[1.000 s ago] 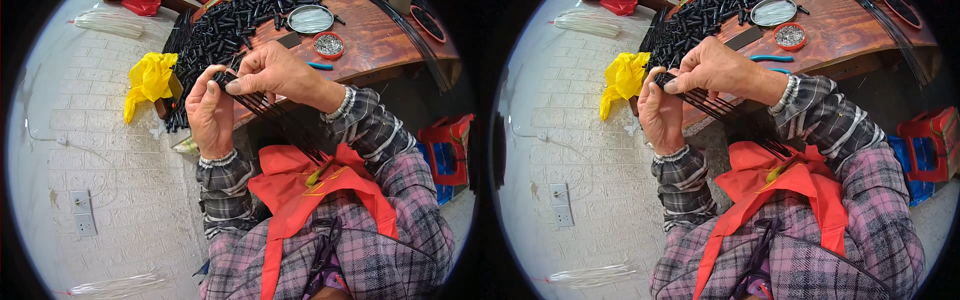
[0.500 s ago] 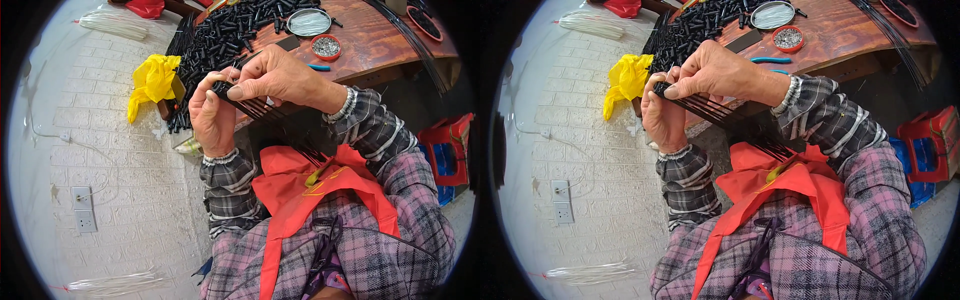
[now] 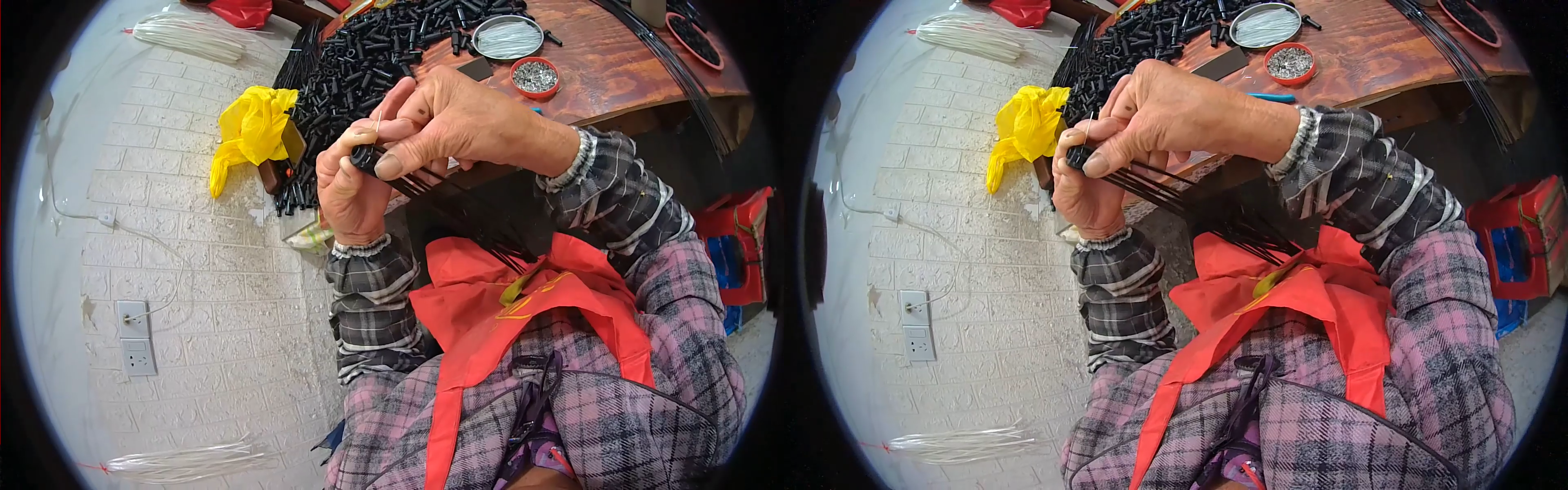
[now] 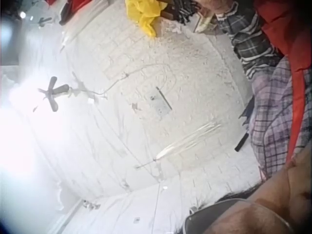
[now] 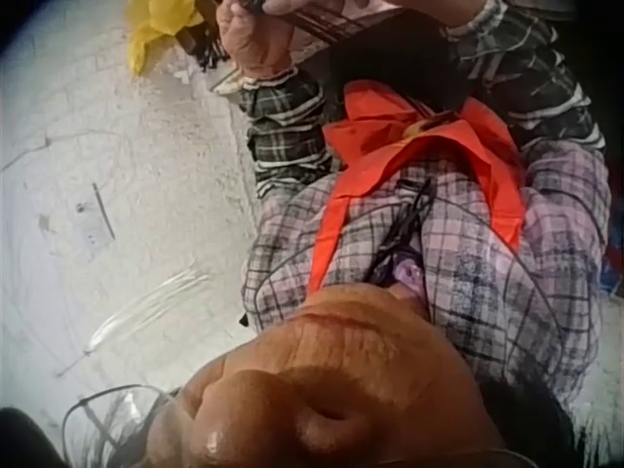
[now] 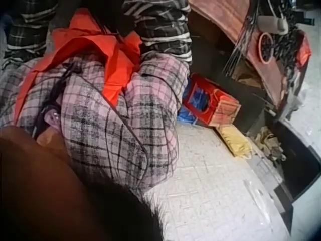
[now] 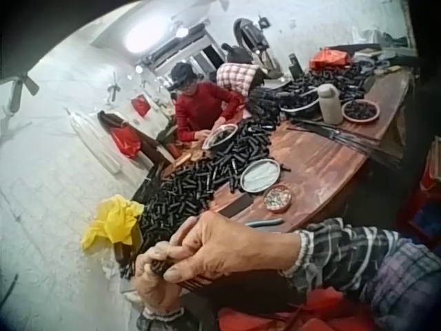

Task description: Assembling bundles of black synthetic fiber strips and securing them with bands.

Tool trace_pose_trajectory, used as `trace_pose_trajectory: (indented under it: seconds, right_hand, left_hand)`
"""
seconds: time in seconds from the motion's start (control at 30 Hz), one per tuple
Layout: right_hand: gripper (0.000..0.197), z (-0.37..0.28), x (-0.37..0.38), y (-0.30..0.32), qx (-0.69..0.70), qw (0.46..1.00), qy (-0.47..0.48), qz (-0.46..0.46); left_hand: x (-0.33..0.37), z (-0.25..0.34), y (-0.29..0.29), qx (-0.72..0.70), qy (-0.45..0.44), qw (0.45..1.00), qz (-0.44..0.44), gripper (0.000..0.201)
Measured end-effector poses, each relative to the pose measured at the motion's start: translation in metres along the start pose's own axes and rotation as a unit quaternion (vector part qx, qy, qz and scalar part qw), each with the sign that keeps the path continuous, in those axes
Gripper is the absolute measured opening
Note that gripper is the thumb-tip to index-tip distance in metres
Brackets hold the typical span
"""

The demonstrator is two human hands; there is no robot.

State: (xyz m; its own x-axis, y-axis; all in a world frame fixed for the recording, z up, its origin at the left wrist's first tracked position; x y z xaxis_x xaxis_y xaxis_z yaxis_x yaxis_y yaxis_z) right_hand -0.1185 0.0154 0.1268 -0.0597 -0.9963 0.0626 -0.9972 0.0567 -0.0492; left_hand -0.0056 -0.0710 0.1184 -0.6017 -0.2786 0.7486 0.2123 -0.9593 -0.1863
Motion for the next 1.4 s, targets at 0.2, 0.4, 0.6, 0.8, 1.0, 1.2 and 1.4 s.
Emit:
trace_pose_trajectory:
  seconds: [0.2, 0.4, 0.6, 0.8, 1.0, 1.2, 1.4]
  right_hand:
    - [0.025, 0.002, 0.011, -0.003, -0.015, 0.991, -0.007, -0.133]
    - [0.025, 0.022, 0.023, 0.001, 0.109, 0.985, -0.029, -0.127]
    - [0.024, 0.015, 0.014, 0.010, -0.070, 0.987, 0.088, 0.111]
    - [0.024, -0.004, -0.002, 0.007, -0.286, 0.905, 0.200, 0.244]
    - [0.018, 0.002, 0.002, 0.025, -0.264, 0.938, 0.121, 0.187]
    - [0.019, 0.007, 0.003, 0.035, -0.204, 0.958, 0.164, 0.119]
    - [0.022, 0.005, -0.001, 0.036, -0.101, 0.982, 0.137, 0.084]
  left_hand:
    - [0.001, -0.001, -0.002, -0.057, 0.018, 0.996, -0.065, 0.037]
    - [0.002, -0.002, -0.007, -0.063, -0.029, 0.997, -0.032, 0.034]
    - [0.000, -0.001, -0.009, 0.101, 0.016, 0.972, 0.214, 0.026]
    - [0.000, -0.010, -0.013, 0.071, 0.055, 0.963, 0.254, 0.028]
    - [-0.010, -0.025, -0.019, -0.018, 0.031, 0.954, 0.298, 0.037]
    - [-0.010, -0.035, -0.016, -0.014, 0.042, 0.966, 0.256, 0.029]
    - [0.003, -0.039, -0.011, 0.009, 0.077, 0.981, 0.179, 0.029]
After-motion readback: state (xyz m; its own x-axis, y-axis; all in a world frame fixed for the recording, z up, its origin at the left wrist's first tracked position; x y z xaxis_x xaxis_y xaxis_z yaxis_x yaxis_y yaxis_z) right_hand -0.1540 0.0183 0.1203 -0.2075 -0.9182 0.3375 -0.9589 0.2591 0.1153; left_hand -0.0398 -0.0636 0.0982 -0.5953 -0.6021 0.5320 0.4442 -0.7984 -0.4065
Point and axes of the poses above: each hand's wrist, its own x-axis towards the middle knuckle, its own y-axis out of the back of the hand, z = x × y, the point moved 3 cm from there along x, towards the middle knuckle, and after that the axes turned 13 degrees about -y, right-handed, at the moved point
